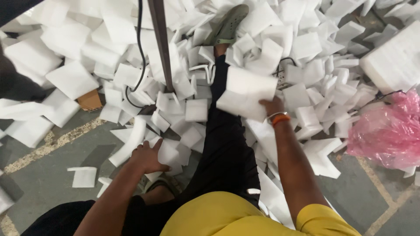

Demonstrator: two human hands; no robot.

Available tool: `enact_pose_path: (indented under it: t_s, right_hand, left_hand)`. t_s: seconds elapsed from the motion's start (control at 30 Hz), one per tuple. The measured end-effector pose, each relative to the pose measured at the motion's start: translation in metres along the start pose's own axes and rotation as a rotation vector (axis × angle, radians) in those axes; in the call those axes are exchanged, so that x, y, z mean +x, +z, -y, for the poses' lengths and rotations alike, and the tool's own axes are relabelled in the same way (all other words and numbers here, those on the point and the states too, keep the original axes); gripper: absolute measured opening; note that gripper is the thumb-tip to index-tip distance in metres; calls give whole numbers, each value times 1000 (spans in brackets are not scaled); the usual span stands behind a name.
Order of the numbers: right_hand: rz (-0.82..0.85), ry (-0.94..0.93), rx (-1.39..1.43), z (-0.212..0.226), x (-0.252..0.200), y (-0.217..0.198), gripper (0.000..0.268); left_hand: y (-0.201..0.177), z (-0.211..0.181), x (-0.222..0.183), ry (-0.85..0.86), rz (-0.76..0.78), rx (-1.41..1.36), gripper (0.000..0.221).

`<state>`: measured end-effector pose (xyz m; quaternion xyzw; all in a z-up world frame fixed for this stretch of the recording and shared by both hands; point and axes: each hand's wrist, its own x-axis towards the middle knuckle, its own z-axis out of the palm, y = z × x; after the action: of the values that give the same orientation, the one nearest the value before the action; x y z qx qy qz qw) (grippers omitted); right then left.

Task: The person sits on the floor and repeatedly picks up white foam blocks, holding them under a stationary heat gun to warm them. The person rotates the foam to expose different sides to the heat and then places the blocks back onto the floor.

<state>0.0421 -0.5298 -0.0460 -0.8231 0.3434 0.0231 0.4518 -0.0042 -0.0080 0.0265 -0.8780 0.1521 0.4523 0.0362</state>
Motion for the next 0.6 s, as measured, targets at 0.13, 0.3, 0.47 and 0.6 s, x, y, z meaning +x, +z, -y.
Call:
enact_pose_path:
  t_s: [0.13, 0.3, 0.47, 0.6]
  right_hand:
    - [-144, 60, -372, -59, 3, 30, 55]
    - [-205, 98, -375, -73, -9, 43, 62]
    - [-163, 119, 106, -25, -19, 8, 67]
    - [-117, -85, 437, 28, -53, -32, 88]
  left_hand:
    - [1, 6, -4, -3, -31, -8, 137]
    - [5, 8, -5, -8, -12, -9, 136]
    - [-5, 14, -4, 34, -73, -79, 137]
    - [-18, 15, -5, 175, -227, -541, 136]
